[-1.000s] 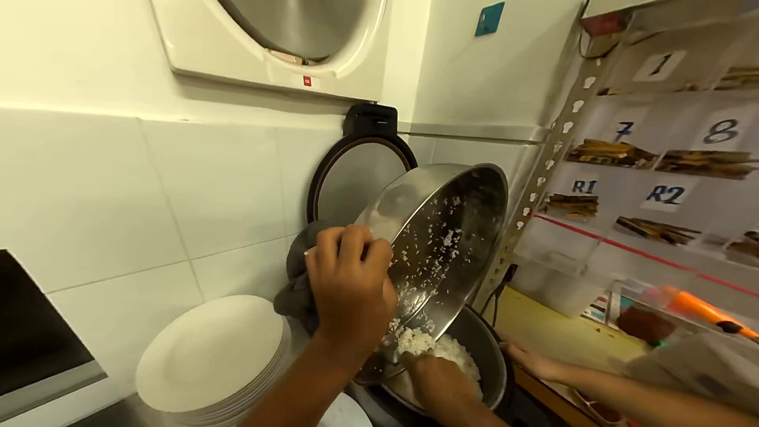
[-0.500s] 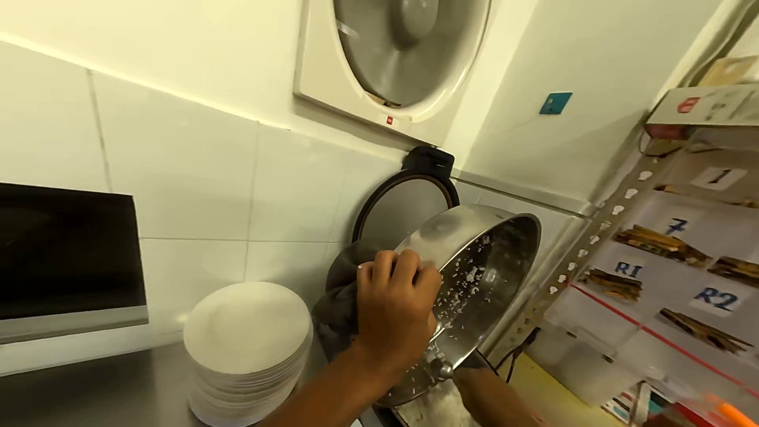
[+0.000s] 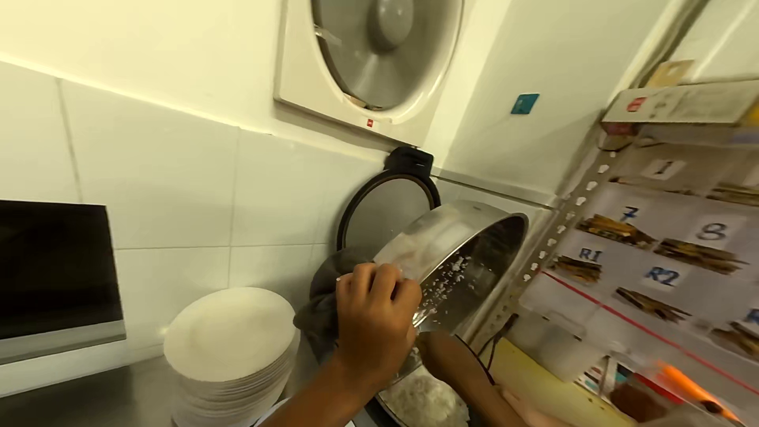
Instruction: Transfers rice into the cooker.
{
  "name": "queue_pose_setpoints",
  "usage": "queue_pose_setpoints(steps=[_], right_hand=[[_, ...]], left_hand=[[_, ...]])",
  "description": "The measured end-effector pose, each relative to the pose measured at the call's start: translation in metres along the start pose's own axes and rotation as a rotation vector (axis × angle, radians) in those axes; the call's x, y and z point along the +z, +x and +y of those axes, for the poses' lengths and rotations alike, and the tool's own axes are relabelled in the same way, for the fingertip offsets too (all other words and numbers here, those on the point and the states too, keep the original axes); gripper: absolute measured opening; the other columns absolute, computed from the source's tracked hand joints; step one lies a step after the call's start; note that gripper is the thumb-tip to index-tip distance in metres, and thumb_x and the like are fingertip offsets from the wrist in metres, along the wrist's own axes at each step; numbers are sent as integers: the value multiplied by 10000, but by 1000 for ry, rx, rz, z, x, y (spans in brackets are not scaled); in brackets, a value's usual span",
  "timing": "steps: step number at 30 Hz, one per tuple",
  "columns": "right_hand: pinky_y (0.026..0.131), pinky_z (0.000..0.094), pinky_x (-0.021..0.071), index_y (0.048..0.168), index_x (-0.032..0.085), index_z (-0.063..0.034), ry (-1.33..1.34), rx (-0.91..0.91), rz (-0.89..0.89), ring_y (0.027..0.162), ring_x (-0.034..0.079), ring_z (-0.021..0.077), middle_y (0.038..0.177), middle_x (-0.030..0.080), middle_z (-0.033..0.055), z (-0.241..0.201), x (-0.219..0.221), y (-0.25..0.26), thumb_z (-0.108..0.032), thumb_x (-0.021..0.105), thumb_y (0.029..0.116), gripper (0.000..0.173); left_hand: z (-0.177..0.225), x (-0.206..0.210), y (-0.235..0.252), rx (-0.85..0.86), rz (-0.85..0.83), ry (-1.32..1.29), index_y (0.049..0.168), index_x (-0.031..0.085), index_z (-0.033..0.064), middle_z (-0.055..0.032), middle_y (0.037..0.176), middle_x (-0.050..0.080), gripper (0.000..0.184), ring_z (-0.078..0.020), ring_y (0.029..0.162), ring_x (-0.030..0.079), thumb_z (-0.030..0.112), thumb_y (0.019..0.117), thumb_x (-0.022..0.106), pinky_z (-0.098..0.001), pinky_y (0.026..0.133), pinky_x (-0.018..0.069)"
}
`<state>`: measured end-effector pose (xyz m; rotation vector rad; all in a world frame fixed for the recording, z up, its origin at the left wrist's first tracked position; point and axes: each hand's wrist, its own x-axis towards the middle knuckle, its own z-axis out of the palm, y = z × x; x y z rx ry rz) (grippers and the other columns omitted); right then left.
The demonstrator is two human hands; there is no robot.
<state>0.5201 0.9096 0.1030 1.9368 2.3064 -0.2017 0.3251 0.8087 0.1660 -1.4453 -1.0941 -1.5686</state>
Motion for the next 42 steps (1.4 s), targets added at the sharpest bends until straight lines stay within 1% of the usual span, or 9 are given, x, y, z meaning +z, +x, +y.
queue_pose_setpoints(steps=[12,16,21,25,28,32,35,40,42], right_hand=[[971,620,509,1319,630,-51,17,270,70,1215,629,412,1322,640,223,27,10,6,-326,428,1080,417],[924,633,523,1206,682,-6,-54,268,24,1143,658,433,1227,675,255,37,1,-40,-310,537,1022,384],[911,596,539,1296,645,-66,55,461,316,1131,674,406,1224,690,218,26,-43,-14,-233,541,1023,336],[869,638,544,1307,621,-59,48,343,232,1100,671,444,1212,680,237,48,16,13,-247,554,1006,361],[782,665,539,1162,675,-11,109,241,216,1014,685,474,1103,696,270,59,48,-20,-256,579,975,323],[770,597,568,1199,640,-7,351,237,679,901,718,421,943,710,233,37,-37,-55,-215,453,1069,309],[799,575,566,1224,637,-23,498,237,866,894,716,404,929,710,220,46,-83,-24,-208,451,1086,296],[940,618,513,1196,682,-22,432,226,351,1118,659,423,1159,688,244,85,-11,-6,-261,450,1066,357],[943,609,511,1141,704,-10,456,221,334,1105,665,413,1140,696,241,94,5,-9,-270,443,1073,374]], left_hand=[[10,-9,-9,22,46,-11,740,627,181,-13,899,615,159,-213,953,571,78,855,591,-364,810,427],[3,-10,-8,0,74,7,741,625,200,9,886,620,160,-186,945,581,95,856,591,-341,817,442],[7,-14,-10,23,70,-4,730,607,192,6,892,610,178,-181,945,566,85,870,580,-331,819,430],[6,-15,-12,9,62,-5,743,618,199,8,900,621,159,-193,950,571,88,845,568,-350,831,441],[0,-10,-11,-21,77,-8,731,623,178,-19,888,648,163,-225,928,599,99,851,547,-371,797,469],[0,-7,-14,-64,60,-5,683,605,141,-52,885,646,147,-252,937,595,94,809,546,-368,810,476],[5,-12,-16,-53,30,-4,664,577,115,-73,885,623,131,-249,958,564,62,782,563,-335,873,447],[-3,-14,-16,-24,39,22,681,567,102,-93,887,609,121,-248,954,547,60,793,549,-329,878,421],[-7,-12,-13,-26,52,43,671,568,105,-85,876,611,125,-243,943,548,53,783,549,-326,861,425]])
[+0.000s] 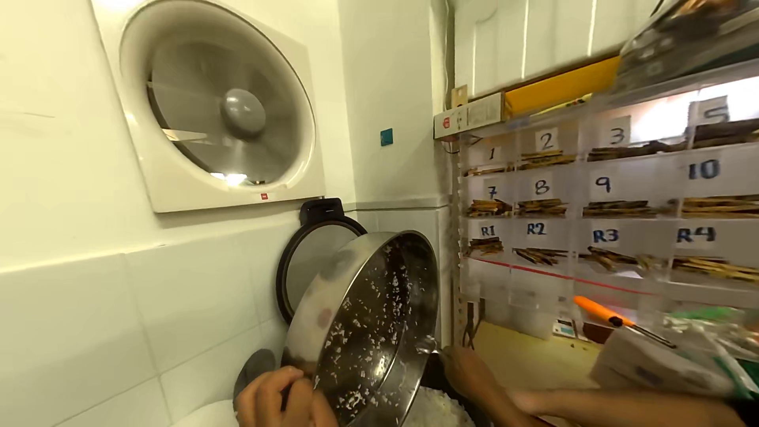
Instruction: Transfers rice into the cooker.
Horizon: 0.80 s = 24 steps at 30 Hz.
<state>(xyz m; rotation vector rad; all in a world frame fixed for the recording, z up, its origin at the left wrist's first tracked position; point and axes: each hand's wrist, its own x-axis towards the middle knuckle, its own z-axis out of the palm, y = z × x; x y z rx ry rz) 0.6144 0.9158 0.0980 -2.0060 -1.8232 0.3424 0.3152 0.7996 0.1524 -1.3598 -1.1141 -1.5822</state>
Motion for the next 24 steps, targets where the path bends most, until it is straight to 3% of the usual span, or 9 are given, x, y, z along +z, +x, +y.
queue_pose_setpoints(steps=[5,7,11,13,17,20,22,24], right_hand=[[895,563,520,1128,700,0,296,-138,312,964,682,367,993,699,218,-46,-60,17,-239,444,1100,351],[857,546,534,1118,705,-13,359,-212,379,918,690,339,957,705,193,-52,-58,34,-225,461,1098,324],[938,607,498,1128,679,26,39,-254,-104,1053,664,417,1073,686,257,4,4,31,-262,406,1092,398],[885,601,502,1060,692,16,19,-288,-159,982,668,407,998,687,240,18,14,22,-268,421,1087,394],[763,500,538,1096,700,-40,279,-450,138,792,660,288,853,672,146,-47,-38,-12,-263,436,1099,346],[589,327,535,1078,734,-111,513,-712,476,617,614,106,735,661,8,-107,-43,-26,-238,507,1059,261],[590,317,543,1080,735,-107,557,-778,482,617,614,106,740,664,11,-125,-17,-30,-235,514,1054,257],[677,403,568,1124,731,-95,482,-683,323,696,663,195,798,692,73,-103,28,-32,-264,472,1071,314]], left_hand=[[-3,3,1,-11,-15,10,654,560,93,-95,863,611,122,-249,945,552,38,762,560,-319,873,425],[-4,3,0,-5,-6,1,657,556,81,-98,860,608,125,-240,942,549,32,772,556,-310,882,418],[-9,1,-2,6,1,-10,662,539,76,-99,852,594,131,-228,923,539,41,788,537,-305,865,411],[-12,2,-2,-8,5,-9,665,534,80,-94,850,590,126,-222,917,538,41,784,534,-306,854,411],[-13,6,-2,3,6,-1,667,514,106,-78,879,581,122,-206,939,527,75,783,533,-287,872,400],[-11,11,-1,14,17,1,673,537,94,-80,875,586,107,-205,933,533,65,776,538,-288,861,405],[-5,14,-3,13,23,-1,677,545,93,-80,870,590,105,-201,924,536,65,778,538,-287,847,407],[-1,15,-6,1,25,-6,677,549,90,-83,861,593,107,-208,916,540,68,782,535,-302,840,408]])
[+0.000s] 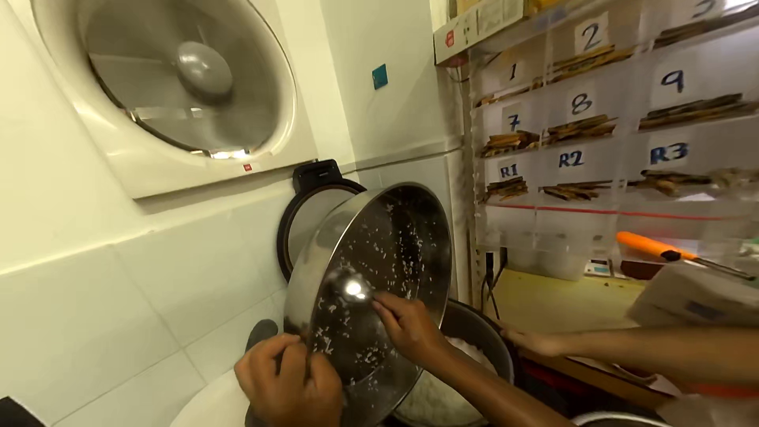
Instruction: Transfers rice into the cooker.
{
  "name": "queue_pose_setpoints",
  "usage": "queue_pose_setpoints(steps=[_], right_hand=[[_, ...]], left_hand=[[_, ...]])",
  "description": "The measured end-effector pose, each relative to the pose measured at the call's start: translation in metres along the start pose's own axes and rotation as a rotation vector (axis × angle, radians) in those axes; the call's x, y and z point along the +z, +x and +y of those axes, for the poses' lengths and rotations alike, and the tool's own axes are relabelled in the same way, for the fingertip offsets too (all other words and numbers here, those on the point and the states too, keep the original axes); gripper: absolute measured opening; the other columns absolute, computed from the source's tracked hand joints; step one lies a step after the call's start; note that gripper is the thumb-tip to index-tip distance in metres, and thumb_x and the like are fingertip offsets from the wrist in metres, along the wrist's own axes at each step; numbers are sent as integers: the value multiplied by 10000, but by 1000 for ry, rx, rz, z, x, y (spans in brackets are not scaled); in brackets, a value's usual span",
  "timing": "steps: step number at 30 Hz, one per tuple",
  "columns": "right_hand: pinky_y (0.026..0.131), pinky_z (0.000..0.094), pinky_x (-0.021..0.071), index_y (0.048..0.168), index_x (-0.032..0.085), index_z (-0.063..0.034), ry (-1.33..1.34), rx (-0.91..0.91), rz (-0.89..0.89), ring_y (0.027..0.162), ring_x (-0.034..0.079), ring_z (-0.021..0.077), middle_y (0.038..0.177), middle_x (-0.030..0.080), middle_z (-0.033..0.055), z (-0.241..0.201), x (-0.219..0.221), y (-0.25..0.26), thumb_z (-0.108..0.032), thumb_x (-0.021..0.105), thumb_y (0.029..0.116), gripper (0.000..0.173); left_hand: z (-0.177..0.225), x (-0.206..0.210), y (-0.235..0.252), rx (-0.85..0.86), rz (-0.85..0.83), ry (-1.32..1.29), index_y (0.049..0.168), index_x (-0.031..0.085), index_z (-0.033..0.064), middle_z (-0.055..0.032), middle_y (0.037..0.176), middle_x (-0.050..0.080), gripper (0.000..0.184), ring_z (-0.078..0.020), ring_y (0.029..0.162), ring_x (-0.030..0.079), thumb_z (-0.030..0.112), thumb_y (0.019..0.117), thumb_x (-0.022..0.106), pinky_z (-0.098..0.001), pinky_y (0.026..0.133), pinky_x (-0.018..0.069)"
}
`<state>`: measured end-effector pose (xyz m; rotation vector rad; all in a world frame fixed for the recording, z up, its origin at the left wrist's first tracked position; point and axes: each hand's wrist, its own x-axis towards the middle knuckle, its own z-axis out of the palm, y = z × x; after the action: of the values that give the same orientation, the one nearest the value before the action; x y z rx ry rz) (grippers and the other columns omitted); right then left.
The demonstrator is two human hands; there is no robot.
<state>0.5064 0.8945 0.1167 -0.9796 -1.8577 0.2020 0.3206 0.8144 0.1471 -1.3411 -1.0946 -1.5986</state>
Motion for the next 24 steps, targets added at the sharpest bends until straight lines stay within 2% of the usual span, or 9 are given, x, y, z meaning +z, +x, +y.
queue_pose_setpoints(steps=[2,4,6,9,11,15,17,20,24], right_hand=[[754,491,568,1144,721,-83,-77,201,-189,784,699,277,856,712,128,37,7,-45,-299,436,1081,363],[765,532,548,1116,715,-76,-147,316,-313,807,691,314,860,702,147,54,-5,-63,-314,423,1083,378],[710,495,551,1065,720,-76,-177,228,-247,749,677,280,810,686,119,39,-15,-61,-300,442,1077,357],[728,438,615,1101,768,-92,-187,-92,-119,791,737,218,891,752,70,4,-11,-44,-227,548,1032,267],[749,443,610,1143,759,-106,-173,-168,-231,837,741,220,943,757,68,4,-1,-40,-230,537,1043,273],[867,553,544,1235,694,-94,-246,8,-683,992,707,332,1055,727,154,40,3,-52,-302,403,1100,383],[901,579,523,1267,672,-99,-349,100,-814,1061,688,363,1122,711,174,51,2,-52,-311,384,1105,393],[938,578,518,1308,657,-117,-514,235,-893,1137,658,375,1217,677,182,69,2,-45,-284,394,1101,374],[922,589,530,1231,690,-118,-627,365,-860,1120,664,379,1180,687,185,91,-17,-36,-276,462,1084,314]], left_hand=[[1,-1,-3,-34,-1,-1,666,562,87,-78,850,594,111,-208,908,538,70,773,536,-301,826,409],[0,0,-3,-60,3,11,662,575,86,-76,853,597,111,-211,913,539,71,766,538,-302,825,412],[-1,2,-2,-64,-8,22,657,576,81,-85,858,603,117,-224,914,543,59,766,540,-317,828,412],[4,6,-4,-55,-25,31,646,570,60,-120,862,599,121,-253,905,547,54,766,552,-350,821,409],[7,6,-6,-55,-37,33,663,580,40,-142,888,602,125,-276,928,546,49,785,554,-374,843,407],[8,5,-6,-78,-27,26,653,561,54,-131,890,599,141,-276,933,540,40,792,539,-376,843,398],[8,4,-8,-86,-27,16,650,556,66,-118,896,599,148,-266,942,541,44,795,540,-369,852,402],[11,4,-11,-82,-25,1,637,529,89,-109,903,603,169,-259,950,543,52,802,545,-369,852,403],[10,3,-11,-84,-4,-16,652,524,98,-82,919,604,170,-240,966,537,36,809,545,-345,857,404]])
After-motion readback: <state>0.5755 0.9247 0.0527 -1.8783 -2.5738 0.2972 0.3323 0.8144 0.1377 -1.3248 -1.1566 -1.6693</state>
